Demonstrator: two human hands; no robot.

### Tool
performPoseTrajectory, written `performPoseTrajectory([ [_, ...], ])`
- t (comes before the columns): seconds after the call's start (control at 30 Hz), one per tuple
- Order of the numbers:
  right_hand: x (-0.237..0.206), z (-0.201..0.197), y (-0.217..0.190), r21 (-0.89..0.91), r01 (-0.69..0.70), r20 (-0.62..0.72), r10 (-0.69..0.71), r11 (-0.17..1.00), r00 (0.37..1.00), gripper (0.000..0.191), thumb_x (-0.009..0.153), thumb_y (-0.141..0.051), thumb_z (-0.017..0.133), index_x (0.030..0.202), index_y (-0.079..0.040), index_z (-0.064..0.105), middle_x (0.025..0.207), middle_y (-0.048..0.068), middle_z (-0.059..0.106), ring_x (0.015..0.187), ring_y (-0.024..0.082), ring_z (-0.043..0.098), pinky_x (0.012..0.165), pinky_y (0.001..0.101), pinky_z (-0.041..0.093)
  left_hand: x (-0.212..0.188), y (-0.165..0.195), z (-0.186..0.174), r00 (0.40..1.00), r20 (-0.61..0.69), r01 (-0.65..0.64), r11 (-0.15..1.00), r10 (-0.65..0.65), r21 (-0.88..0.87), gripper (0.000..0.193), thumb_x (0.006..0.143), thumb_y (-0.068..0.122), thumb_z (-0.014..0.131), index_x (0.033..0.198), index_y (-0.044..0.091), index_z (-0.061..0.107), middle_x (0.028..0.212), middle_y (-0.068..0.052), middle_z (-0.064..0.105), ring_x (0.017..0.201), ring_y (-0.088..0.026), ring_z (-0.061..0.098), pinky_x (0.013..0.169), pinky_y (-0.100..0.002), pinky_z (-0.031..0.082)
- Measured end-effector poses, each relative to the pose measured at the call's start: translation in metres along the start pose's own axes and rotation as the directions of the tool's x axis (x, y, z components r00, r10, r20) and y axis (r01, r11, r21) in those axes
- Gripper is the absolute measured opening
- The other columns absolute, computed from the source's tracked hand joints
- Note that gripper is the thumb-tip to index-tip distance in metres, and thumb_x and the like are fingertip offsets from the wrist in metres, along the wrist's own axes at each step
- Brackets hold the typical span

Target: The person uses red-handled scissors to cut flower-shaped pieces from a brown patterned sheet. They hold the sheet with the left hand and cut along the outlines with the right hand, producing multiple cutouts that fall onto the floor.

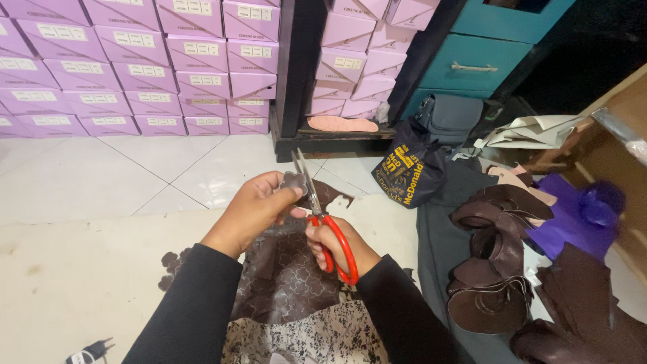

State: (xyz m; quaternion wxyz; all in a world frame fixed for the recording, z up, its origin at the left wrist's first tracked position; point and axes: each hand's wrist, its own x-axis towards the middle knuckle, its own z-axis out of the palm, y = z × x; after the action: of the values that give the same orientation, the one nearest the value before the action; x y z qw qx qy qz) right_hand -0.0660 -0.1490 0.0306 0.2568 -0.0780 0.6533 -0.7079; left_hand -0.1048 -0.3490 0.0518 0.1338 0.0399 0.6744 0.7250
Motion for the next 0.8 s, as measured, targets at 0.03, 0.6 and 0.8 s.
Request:
performPoseTrajectory([
  [0.03,0.000,0.000,0.000,0.008,0.014,0.012,-0.014,1.000,1.000,0.026,0.097,-0.024,0.055,0.078,-0.006,0.049,0.066,0.001,0.049,0.055,0.012,0.048,0.053,0.0281,0.045,0.001,-0.001,0.000,1.000,0.004,-0.018,1.000,0.018,-0.021,0.014,0.094,0.018,0.065,0.101,0.006,0.067,0.093,-0.004,0.073,0.080,-0.010,0.072,0.060,-0.022,0.047],
  [0.6,0.007,-0.001,0.007,-0.028,0.015,-0.048,-0.016,0.999,0.999,0.025,0.096,-0.025,0.058,0.080,-0.006,0.052,0.064,-0.001,0.047,0.052,0.009,0.045,0.049,0.0255,0.041,0.000,-0.006,0.007,0.972,-0.164,-0.155,0.985,0.166,0.079,0.019,0.094,0.014,0.055,0.096,0.000,0.067,0.088,-0.006,0.071,0.078,-0.012,0.072,0.069,-0.026,0.056],
  [0.8,0.006,0.001,0.005,-0.045,-0.004,-0.047,0.002,0.999,0.999,0.021,0.095,-0.022,0.058,0.083,-0.005,0.053,0.060,-0.001,0.046,0.047,0.009,0.043,0.044,0.0243,0.038,-0.004,0.000,0.007,0.962,-0.173,-0.190,0.973,0.211,0.131,0.023,0.093,0.015,0.050,0.095,0.000,0.066,0.087,-0.006,0.072,0.078,-0.014,0.073,0.069,-0.027,0.056],
])
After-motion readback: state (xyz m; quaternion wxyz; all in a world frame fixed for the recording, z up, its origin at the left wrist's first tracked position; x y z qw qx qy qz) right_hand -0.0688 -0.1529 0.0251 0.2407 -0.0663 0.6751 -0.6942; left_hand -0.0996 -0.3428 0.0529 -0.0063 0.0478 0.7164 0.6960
